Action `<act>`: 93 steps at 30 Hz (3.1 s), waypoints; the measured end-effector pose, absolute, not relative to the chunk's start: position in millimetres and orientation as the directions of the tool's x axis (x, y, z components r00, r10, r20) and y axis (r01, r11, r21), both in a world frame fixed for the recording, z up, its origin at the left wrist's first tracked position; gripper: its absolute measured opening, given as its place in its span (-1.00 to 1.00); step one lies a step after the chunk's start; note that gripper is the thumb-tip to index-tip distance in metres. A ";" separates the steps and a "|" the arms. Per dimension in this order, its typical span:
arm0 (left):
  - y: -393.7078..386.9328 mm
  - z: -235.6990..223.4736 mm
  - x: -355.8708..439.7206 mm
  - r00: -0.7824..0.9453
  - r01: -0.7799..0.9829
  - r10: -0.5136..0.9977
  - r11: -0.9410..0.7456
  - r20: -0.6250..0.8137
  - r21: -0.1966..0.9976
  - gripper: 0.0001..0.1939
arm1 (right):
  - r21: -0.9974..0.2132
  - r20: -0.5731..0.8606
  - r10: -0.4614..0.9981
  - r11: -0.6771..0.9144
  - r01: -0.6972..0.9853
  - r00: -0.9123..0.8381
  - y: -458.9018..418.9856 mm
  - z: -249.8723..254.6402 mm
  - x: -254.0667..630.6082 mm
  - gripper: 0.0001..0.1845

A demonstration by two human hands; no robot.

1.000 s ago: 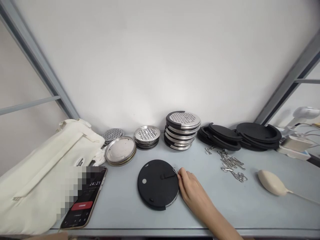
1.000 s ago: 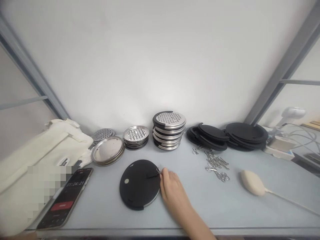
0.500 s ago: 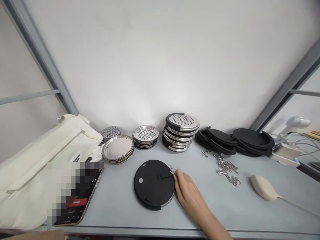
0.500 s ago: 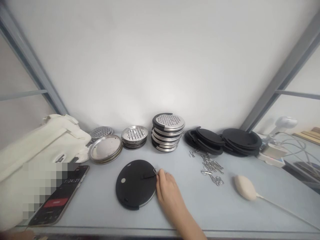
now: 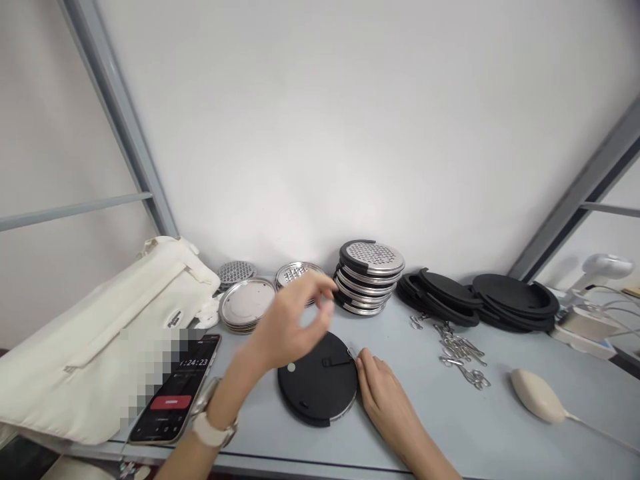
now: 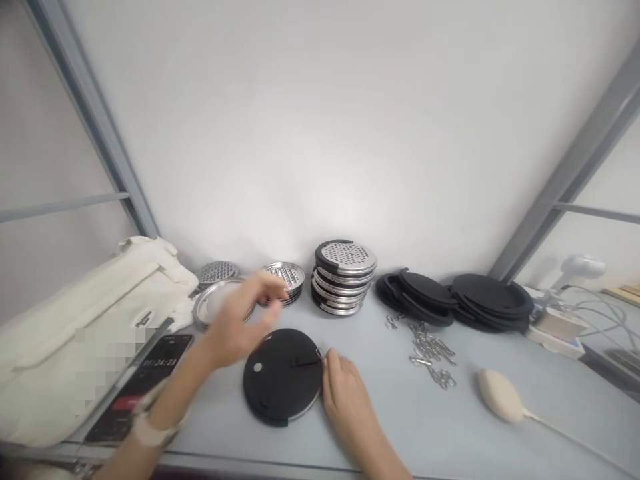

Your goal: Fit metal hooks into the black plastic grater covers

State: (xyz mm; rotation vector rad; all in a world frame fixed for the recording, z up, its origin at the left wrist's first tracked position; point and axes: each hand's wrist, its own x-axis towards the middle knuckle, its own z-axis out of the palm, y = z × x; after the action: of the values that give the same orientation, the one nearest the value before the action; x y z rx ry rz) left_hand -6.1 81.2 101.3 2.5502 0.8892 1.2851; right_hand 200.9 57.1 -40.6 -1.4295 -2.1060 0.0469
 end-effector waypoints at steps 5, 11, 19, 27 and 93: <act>106.8 52.3 17.8 0.720 0.552 0.629 -0.775 0.294 0.308 -0.68 | -0.349 0.437 0.866 0.412 0.841 -0.243 59.6 -42.2 200.7 -0.81; 112.4 16.1 22.7 0.693 0.600 0.688 -0.716 0.217 0.357 -0.69 | -0.341 0.455 0.857 0.419 0.841 -0.242 58.6 -41.3 200.3 -0.82; 102.0 21.1 24.0 0.732 0.564 0.631 -0.772 0.256 0.292 -0.83 | -0.366 0.417 0.869 0.428 0.826 -0.265 57.0 -37.8 200.0 -0.81; 103.3 18.3 22.0 0.720 0.554 0.641 -0.762 0.268 0.334 -0.84 | -0.356 0.433 0.871 0.402 0.844 -0.232 53.1 -31.5 196.6 -0.78; 117.0 7.8 18.2 0.709 0.300 0.653 -0.622 0.268 0.723 -0.77 | -0.324 0.391 0.874 0.423 0.846 -0.287 53.7 -31.5 201.6 -0.81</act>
State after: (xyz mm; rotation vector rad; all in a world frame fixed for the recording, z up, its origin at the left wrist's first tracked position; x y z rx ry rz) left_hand 18.2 117.0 7.8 2.2471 0.7210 0.6858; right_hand 201.6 53.7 -31.5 -1.4514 -2.1700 0.0723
